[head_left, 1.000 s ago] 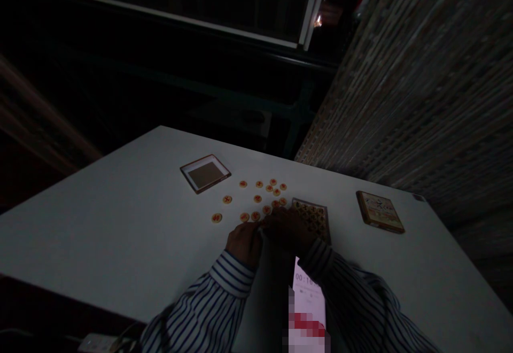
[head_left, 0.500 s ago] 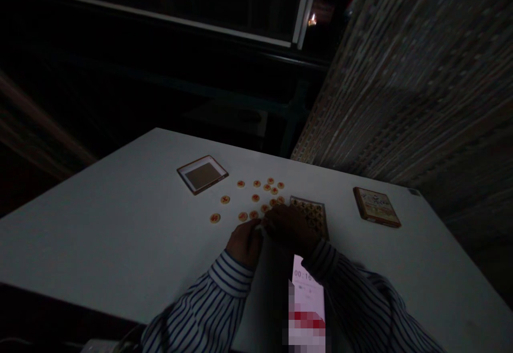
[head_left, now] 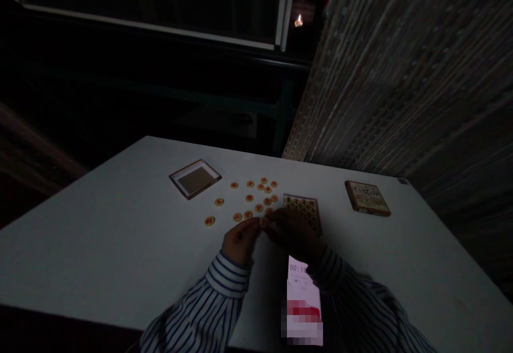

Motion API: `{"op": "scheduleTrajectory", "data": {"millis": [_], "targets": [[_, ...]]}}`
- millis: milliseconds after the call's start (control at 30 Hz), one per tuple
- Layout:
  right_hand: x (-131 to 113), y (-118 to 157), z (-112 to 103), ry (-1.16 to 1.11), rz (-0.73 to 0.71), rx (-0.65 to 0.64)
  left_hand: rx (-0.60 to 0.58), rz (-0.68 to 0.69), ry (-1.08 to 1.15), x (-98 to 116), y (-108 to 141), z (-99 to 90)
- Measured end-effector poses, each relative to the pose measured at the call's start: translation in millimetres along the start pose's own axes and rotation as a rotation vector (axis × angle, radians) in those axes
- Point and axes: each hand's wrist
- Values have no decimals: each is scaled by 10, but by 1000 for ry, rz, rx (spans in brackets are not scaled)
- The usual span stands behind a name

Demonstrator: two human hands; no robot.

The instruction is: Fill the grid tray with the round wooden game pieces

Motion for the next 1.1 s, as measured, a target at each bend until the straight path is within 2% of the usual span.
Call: {"op": "scheduleTrajectory", "data": {"millis": [167, 400, 567, 700, 900, 1100], "targets": [[43, 84, -20, 6, 45, 49, -150, -203, 149, 70, 6, 74], [95, 160, -96, -26, 5, 117, -140, -360, 303, 119, 39, 257], [199, 242, -138, 36, -18, 257, -161, -313, 238, 178, -14, 372], [324, 338, -207, 88, 57, 404, -138, -210, 107, 230, -87, 474], [526, 482, -253, 109, 203, 466, -183, -181, 148, 254, -164, 697], [649, 617, -163, 147, 195, 495, -210, -110, 86, 197, -109, 883]]}}
Point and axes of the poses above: each hand's wrist, its own y-axis away from the middle knuckle, its own z-axis out of the palm, x = y × z, and after that the axes turned 11 degrees about x, right-handed
